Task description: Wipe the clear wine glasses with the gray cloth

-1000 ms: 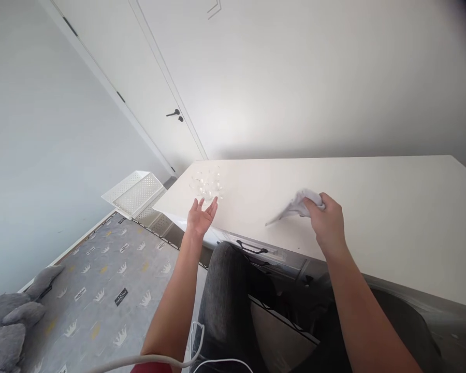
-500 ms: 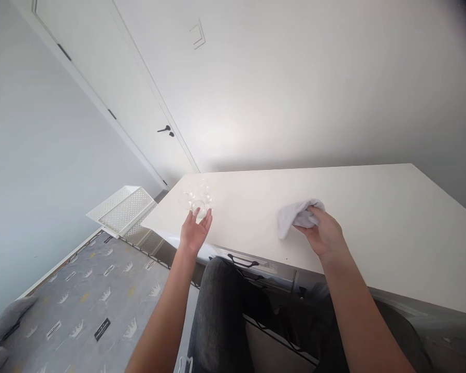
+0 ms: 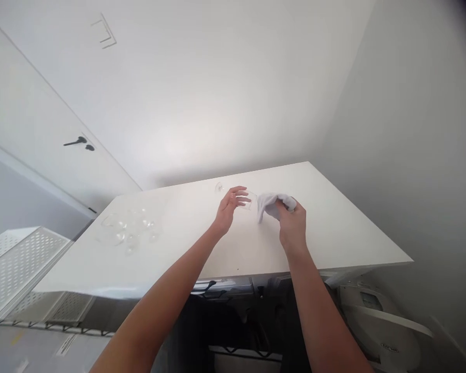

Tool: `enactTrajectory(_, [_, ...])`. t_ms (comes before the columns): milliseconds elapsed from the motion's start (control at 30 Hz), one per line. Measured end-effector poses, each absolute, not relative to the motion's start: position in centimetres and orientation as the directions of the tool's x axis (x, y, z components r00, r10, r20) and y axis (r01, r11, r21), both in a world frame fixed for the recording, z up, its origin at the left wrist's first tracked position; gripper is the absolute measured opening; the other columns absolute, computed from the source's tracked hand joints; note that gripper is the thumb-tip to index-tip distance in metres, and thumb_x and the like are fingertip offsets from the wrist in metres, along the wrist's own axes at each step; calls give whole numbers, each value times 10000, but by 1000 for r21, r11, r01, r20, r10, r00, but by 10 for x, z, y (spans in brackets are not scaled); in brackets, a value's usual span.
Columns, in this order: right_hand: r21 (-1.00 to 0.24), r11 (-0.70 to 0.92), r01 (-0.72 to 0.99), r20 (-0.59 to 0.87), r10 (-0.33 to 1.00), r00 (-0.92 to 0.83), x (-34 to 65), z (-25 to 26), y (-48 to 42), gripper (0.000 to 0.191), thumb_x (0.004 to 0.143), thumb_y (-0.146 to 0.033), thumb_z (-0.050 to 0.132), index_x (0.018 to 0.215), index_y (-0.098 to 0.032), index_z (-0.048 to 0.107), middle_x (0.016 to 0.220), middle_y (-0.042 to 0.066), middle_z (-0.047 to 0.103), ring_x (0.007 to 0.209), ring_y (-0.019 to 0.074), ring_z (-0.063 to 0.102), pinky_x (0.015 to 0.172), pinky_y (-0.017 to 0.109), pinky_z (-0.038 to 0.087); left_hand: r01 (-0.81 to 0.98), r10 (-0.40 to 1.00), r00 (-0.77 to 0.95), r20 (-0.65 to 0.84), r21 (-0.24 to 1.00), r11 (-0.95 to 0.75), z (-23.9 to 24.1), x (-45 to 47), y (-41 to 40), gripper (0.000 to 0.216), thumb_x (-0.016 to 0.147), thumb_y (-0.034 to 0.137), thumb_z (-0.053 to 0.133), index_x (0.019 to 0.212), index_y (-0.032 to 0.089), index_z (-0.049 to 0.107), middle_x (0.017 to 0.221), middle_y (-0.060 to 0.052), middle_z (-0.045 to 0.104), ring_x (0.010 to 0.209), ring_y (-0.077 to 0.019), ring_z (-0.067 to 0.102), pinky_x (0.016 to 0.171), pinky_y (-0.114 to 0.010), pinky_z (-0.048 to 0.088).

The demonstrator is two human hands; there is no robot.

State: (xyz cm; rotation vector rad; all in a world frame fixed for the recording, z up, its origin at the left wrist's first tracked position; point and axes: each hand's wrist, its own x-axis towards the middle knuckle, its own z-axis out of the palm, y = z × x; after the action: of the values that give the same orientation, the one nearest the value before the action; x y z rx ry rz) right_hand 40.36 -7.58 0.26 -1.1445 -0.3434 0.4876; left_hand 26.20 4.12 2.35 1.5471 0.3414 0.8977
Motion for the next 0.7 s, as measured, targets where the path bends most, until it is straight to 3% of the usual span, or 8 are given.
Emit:
enactTrajectory(133, [-933,340,-121,93,550,830,410,4,-78,243,789,-417,762,863,-202,678,848,-9,619,792,155,535,727,303,477,-311,630,677,381,924,-224,8,309,52,494,1019,609,492,1327,249,632,1227,-114,672,1073,-240,708,946,-374,502])
enactTrajectory(300, [-966,211,153,237,466,853,414,5,-85,337,810,-360,735,696,-224,449,694,-53,380,659,126,318,604,280,320,-325,590,666,457,889,-322,-14,327,62,461,996,583,560,1304,259,671,1344,-127,635,1107,-250,694,977,-380,490])
enactTrajectory(400, [-971,221,88,199,552,810,417,3,-85,268,810,-304,688,714,-227,451,723,-39,387,678,137,349,624,288,350,-369,544,688,480,877,-307,-22,330,73,469,975,589,594,1298,257,670,1365,-133,620,1127,-264,691,940,-375,515])
enactTrajectory(567, [-917,360,-175,149,714,685,417,6,-82,171,882,-397,614,892,-258,515,946,4,527,879,181,527,768,327,492,-404,494,724,481,877,-262,-19,324,76,411,980,517,629,1311,277,672,1419,-124,569,1256,-293,634,1004,-399,513])
enactTrajectory(700, [-967,241,-79,104,659,745,413,6,-83,463,878,-542,702,1236,-334,495,1116,19,580,1021,206,572,896,374,525,-407,410,778,476,879,-248,-12,319,68,361,975,477,653,1262,262,696,1433,-133,549,1316,-302,584,1020,-400,519])
